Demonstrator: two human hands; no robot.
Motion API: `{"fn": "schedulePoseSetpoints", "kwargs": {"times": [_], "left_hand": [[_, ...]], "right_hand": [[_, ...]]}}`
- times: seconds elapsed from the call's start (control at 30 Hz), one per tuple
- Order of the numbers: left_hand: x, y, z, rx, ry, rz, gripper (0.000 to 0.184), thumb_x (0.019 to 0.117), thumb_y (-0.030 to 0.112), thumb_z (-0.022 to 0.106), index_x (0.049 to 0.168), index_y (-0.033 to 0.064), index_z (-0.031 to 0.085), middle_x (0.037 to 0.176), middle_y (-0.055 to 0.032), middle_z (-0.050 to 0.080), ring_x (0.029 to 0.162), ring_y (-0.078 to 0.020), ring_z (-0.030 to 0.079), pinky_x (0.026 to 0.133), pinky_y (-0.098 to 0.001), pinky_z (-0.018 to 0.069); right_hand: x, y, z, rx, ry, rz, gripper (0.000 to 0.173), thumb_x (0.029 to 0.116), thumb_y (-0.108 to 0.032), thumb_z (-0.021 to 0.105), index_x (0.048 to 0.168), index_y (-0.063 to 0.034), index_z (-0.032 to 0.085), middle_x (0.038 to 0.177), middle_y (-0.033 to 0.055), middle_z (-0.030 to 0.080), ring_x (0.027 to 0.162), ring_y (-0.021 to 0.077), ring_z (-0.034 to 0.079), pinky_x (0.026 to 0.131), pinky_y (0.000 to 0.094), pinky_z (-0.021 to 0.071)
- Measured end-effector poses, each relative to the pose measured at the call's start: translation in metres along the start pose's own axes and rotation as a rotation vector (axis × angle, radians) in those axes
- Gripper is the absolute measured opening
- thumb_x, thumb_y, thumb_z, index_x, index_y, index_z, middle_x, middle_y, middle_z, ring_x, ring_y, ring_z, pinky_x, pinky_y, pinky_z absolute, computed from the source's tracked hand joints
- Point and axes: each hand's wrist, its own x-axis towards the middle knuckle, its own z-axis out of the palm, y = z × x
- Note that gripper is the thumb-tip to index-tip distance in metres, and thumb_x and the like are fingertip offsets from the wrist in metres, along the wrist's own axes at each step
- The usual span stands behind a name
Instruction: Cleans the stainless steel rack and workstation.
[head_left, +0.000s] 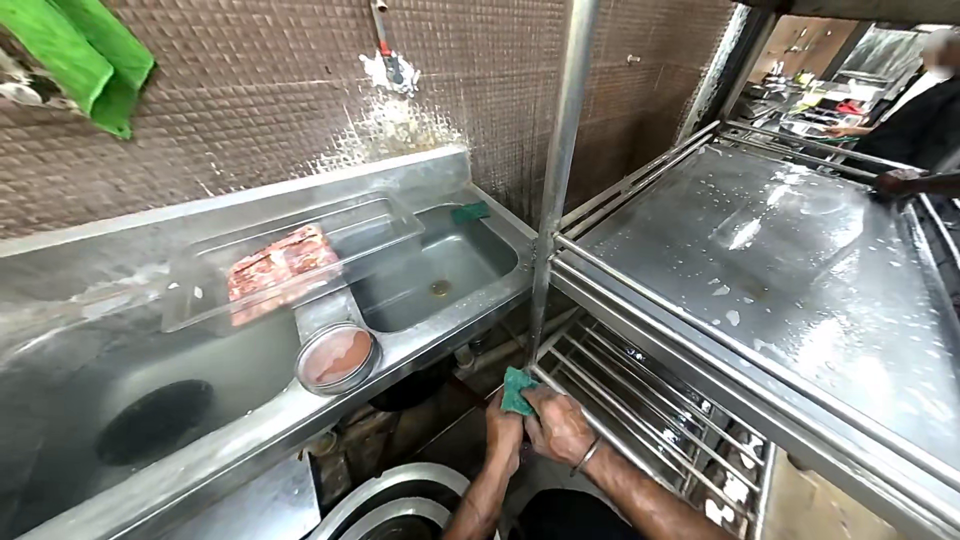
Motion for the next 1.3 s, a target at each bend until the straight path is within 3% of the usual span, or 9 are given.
{"fn": "schedulePoseSetpoints", "kwargs": {"times": [0.1, 0.2, 0.33, 0.5, 0.67, 0.83, 1.03, 1.17, 1.3], "left_hand": [[-0.003, -0.004, -0.006, -0.145, -0.001, -0.093, 0.021, 0.0992, 0.002, 0.060, 0.119, -0.0033, 0.063, 0.100, -0.0165, 0.072, 0.088, -0.0218, 0.071, 0.078, -0.0397, 0.0614], [-0.012, 0.000, -0.003, -0.235, -0.007, -0.139, 0.020, 0.1012, 0.004, 0.057, 0.120, -0.0017, 0.062, 0.098, -0.0155, 0.071, 0.085, -0.0218, 0.070, 0.074, -0.0390, 0.0610], [-0.021, 0.020, 0.004, -0.390, -0.033, -0.188, 0.018, 0.1045, 0.007, 0.050, 0.114, -0.0018, 0.062, 0.093, -0.0155, 0.072, 0.082, -0.0231, 0.071, 0.071, -0.0406, 0.0614], [-0.033, 0.043, 0.019, -0.587, -0.096, -0.258, 0.032, 0.1090, 0.018, 0.036, 0.116, 0.0003, 0.062, 0.100, -0.0176, 0.071, 0.088, -0.0253, 0.071, 0.075, -0.0422, 0.0604], [-0.050, 0.053, 0.032, -0.727, -0.159, -0.179, 0.034, 0.1068, 0.016, 0.040, 0.128, -0.0012, 0.060, 0.113, -0.0204, 0.070, 0.101, -0.0271, 0.070, 0.087, -0.0438, 0.0594], [-0.070, 0.052, 0.044, -0.791, -0.199, -0.126, 0.038, 0.1029, 0.021, 0.041, 0.130, 0.0013, 0.059, 0.107, -0.0187, 0.072, 0.094, -0.0252, 0.073, 0.082, -0.0425, 0.0616], [-0.093, 0.039, 0.054, -0.923, -0.229, -0.041, 0.039, 0.0937, 0.023, 0.055, 0.124, -0.0003, 0.063, 0.105, -0.0191, 0.072, 0.091, -0.0248, 0.073, 0.082, -0.0405, 0.0620], [-0.103, 0.030, 0.060, -0.893, -0.211, -0.006, 0.032, 0.0858, 0.030, 0.070, 0.107, 0.0056, 0.069, 0.099, -0.0156, 0.074, 0.091, -0.0253, 0.073, 0.086, -0.0445, 0.0595], [-0.107, 0.027, 0.048, -0.747, -0.212, 0.046, 0.054, 0.0878, 0.034, 0.073, 0.131, 0.0033, 0.062, 0.119, -0.0204, 0.070, 0.106, -0.0329, 0.071, 0.090, -0.0521, 0.0587]], "right_hand": [[0.003, 0.026, -0.004, 0.194, -0.039, -0.150, 0.055, 0.0988, -0.053, 0.055, 0.131, -0.0117, 0.069, 0.107, 0.0109, 0.070, 0.093, 0.0240, 0.067, 0.089, 0.0454, 0.0546], [0.001, 0.042, -0.001, 0.272, 0.049, -0.289, 0.048, 0.1012, -0.046, 0.053, 0.128, -0.0113, 0.072, 0.102, 0.0110, 0.072, 0.091, 0.0215, 0.067, 0.088, 0.0417, 0.0546], [0.001, 0.048, 0.005, 0.128, 0.245, -0.305, 0.035, 0.0963, -0.037, 0.060, 0.125, -0.0231, 0.073, 0.129, 0.0081, 0.064, 0.125, 0.0221, 0.058, 0.107, 0.0418, 0.0478], [-0.001, 0.056, -0.006, 0.047, 0.283, -0.351, 0.034, 0.0986, -0.038, 0.052, 0.119, -0.0150, 0.066, 0.155, 0.0112, 0.048, 0.148, 0.0276, 0.038, 0.121, 0.0510, 0.0324], [-0.007, 0.074, -0.019, 0.192, 0.204, -0.443, 0.049, 0.1045, -0.044, 0.045, 0.135, -0.0067, 0.056, 0.158, 0.0191, 0.042, 0.150, 0.0284, 0.037, 0.123, 0.0446, 0.0353], [-0.023, 0.075, -0.031, 0.150, 0.099, -0.381, 0.076, 0.0997, -0.059, 0.050, 0.163, -0.0209, 0.031, 0.167, 0.0165, 0.029, 0.154, 0.0306, 0.029, 0.125, 0.0495, 0.0310], [-0.034, 0.082, -0.030, 0.415, 0.162, -0.323, 0.067, 0.0965, -0.040, 0.065, 0.158, -0.0232, 0.044, 0.160, 0.0156, 0.042, 0.146, 0.0264, 0.044, 0.119, 0.0437, 0.0406], [-0.035, 0.082, -0.039, 0.448, 0.133, -0.292, 0.062, 0.0953, -0.026, 0.065, 0.155, -0.0229, 0.049, 0.153, 0.0135, 0.051, 0.139, 0.0233, 0.052, 0.115, 0.0410, 0.0455], [-0.028, 0.081, -0.053, 0.474, 0.108, -0.354, 0.058, 0.0943, -0.015, 0.065, 0.151, -0.0188, 0.054, 0.147, 0.0110, 0.058, 0.135, 0.0204, 0.056, 0.114, 0.0398, 0.0468]]}}
